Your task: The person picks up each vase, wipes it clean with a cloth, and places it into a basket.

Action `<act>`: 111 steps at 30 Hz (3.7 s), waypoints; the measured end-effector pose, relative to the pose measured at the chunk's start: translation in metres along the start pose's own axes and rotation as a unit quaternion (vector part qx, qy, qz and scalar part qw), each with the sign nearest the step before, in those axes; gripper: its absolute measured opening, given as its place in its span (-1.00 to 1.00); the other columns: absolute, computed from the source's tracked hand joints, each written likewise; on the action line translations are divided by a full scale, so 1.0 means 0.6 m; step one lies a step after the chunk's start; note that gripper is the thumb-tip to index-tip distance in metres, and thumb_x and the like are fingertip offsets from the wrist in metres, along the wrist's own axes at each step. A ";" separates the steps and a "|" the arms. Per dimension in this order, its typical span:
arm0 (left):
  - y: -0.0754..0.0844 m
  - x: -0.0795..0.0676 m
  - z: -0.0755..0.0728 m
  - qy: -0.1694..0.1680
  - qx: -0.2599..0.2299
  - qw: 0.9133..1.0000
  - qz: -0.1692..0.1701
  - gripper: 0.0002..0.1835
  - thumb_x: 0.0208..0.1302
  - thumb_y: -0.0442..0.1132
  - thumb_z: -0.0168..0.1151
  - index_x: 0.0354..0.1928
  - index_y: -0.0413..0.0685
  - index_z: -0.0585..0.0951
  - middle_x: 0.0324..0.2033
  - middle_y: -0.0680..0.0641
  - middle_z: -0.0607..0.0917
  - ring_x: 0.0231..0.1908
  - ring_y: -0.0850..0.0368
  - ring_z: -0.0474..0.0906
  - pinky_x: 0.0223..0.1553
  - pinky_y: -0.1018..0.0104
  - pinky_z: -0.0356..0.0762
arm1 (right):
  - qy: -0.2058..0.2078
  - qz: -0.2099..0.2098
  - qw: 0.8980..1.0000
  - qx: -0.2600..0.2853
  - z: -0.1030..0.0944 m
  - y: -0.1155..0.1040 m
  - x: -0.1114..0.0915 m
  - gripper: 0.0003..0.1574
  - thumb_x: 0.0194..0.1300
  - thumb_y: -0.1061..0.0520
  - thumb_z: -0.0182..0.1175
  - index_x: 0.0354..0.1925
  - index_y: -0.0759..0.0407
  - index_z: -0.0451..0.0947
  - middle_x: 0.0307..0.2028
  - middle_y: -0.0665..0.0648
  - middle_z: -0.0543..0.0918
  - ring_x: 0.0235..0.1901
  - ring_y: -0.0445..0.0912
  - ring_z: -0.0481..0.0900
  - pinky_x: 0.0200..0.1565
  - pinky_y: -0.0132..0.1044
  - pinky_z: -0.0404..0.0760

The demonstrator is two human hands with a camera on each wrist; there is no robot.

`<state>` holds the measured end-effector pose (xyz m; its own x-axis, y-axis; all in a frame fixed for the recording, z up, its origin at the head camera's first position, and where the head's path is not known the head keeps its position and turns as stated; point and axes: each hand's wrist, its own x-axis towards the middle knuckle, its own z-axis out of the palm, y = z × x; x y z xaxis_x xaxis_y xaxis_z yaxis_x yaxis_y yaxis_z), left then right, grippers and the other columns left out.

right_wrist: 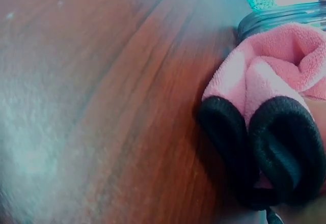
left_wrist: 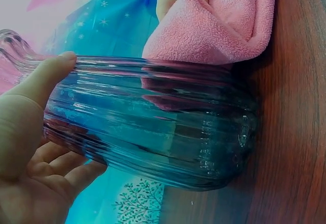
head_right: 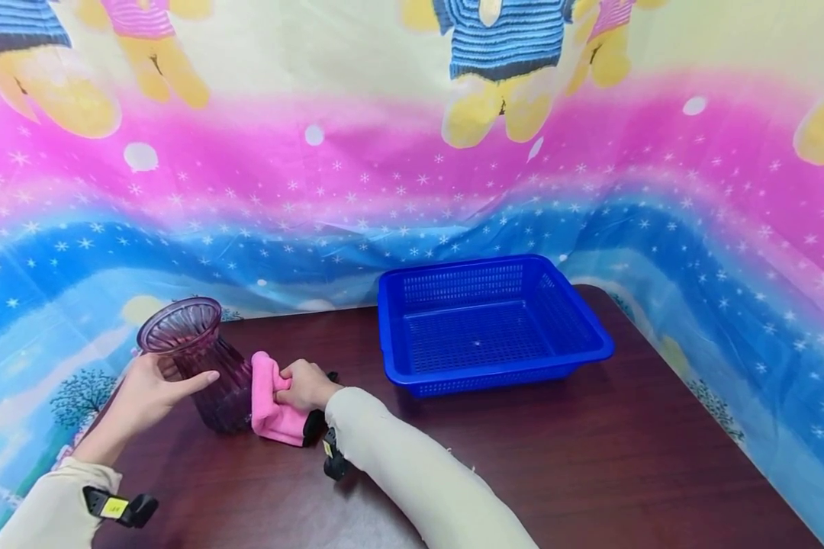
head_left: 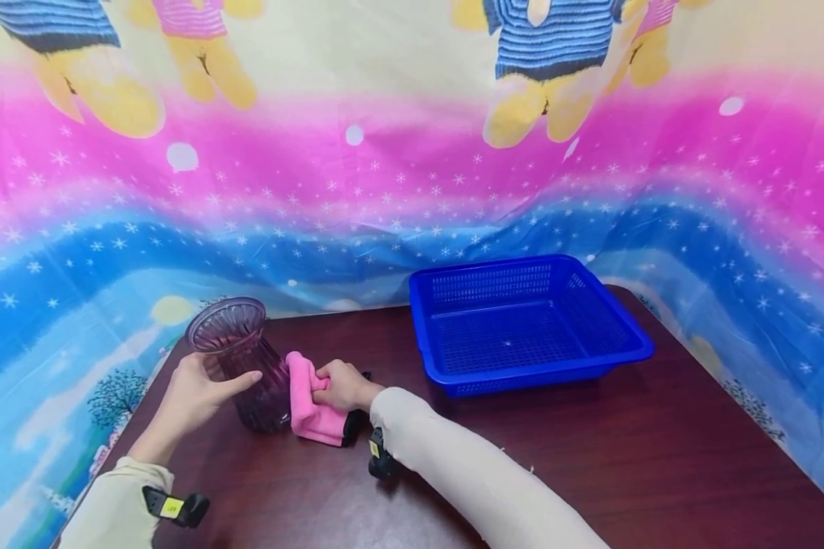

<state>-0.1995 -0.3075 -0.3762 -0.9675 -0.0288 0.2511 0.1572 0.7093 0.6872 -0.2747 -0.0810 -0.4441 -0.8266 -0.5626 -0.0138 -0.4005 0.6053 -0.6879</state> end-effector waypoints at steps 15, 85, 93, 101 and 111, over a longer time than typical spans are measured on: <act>0.001 -0.005 0.003 0.009 0.013 1.000 -0.004 -0.31 0.19 -0.05 0.49 0.24 -0.32 0.50 0.13 -0.43 0.65 0.15 -0.38 0.61 -0.06 0.31 0.70 | 0.042 -0.003 0.999 0.027 0.011 -0.013 -0.012 -0.53 0.23 0.21 0.34 -0.67 0.03 0.30 -0.74 -0.14 0.24 -0.60 -0.28 0.28 -0.51 -0.51 0.24; -0.003 -0.009 0.003 0.014 0.022 0.999 0.019 -0.39 0.16 -0.17 0.50 0.16 -0.36 0.52 0.00 -0.44 0.72 -0.21 0.56 0.58 -0.25 0.68 0.50 | 0.080 -0.066 0.994 0.029 -0.065 -0.125 -0.007 -0.42 0.31 0.12 0.33 -0.67 0.03 0.19 -0.64 -0.08 0.22 -0.57 -0.29 0.28 -0.50 -0.53 0.25; -0.006 -0.008 0.005 0.022 0.012 0.999 0.027 -0.41 0.16 -0.18 0.50 0.15 -0.35 0.52 -0.03 -0.43 0.73 -0.21 0.59 0.56 -0.24 0.72 0.47 | 0.086 -0.100 0.991 -0.018 -0.057 -0.110 -0.004 -0.42 0.30 0.15 0.32 -0.66 0.04 0.16 -0.52 -0.04 0.36 -0.50 -0.25 0.29 -0.42 -0.53 0.26; -0.007 -0.006 0.009 0.020 0.011 1.000 0.017 -0.38 0.16 -0.09 0.52 0.15 -0.31 0.54 -0.03 -0.40 0.74 -0.25 0.77 0.42 -0.23 0.70 0.47 | 0.086 -0.096 0.991 -0.042 -0.041 -0.091 -0.007 -0.41 0.29 0.16 0.32 -0.68 0.03 0.16 -0.52 -0.03 0.36 -0.50 -0.25 0.28 -0.43 -0.53 0.24; -0.004 -0.003 0.009 0.024 0.016 0.999 0.015 -0.39 0.15 -0.07 0.52 0.13 -0.29 0.57 -0.03 -0.38 0.74 -0.25 0.77 0.42 -0.22 0.70 0.46 | 0.070 -0.064 0.994 -0.058 -0.025 -0.067 -0.010 -0.39 0.31 0.15 0.31 -0.67 0.03 0.13 -0.55 -0.06 0.26 -0.52 -0.23 0.23 -0.44 -0.50 0.23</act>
<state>-0.1990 -0.3055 -0.3819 -0.9516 -0.0400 0.3046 0.1793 0.7328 0.6564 -0.2597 -0.0935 -0.4057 -0.8098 -0.5603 0.1742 -0.5418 0.6001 -0.5885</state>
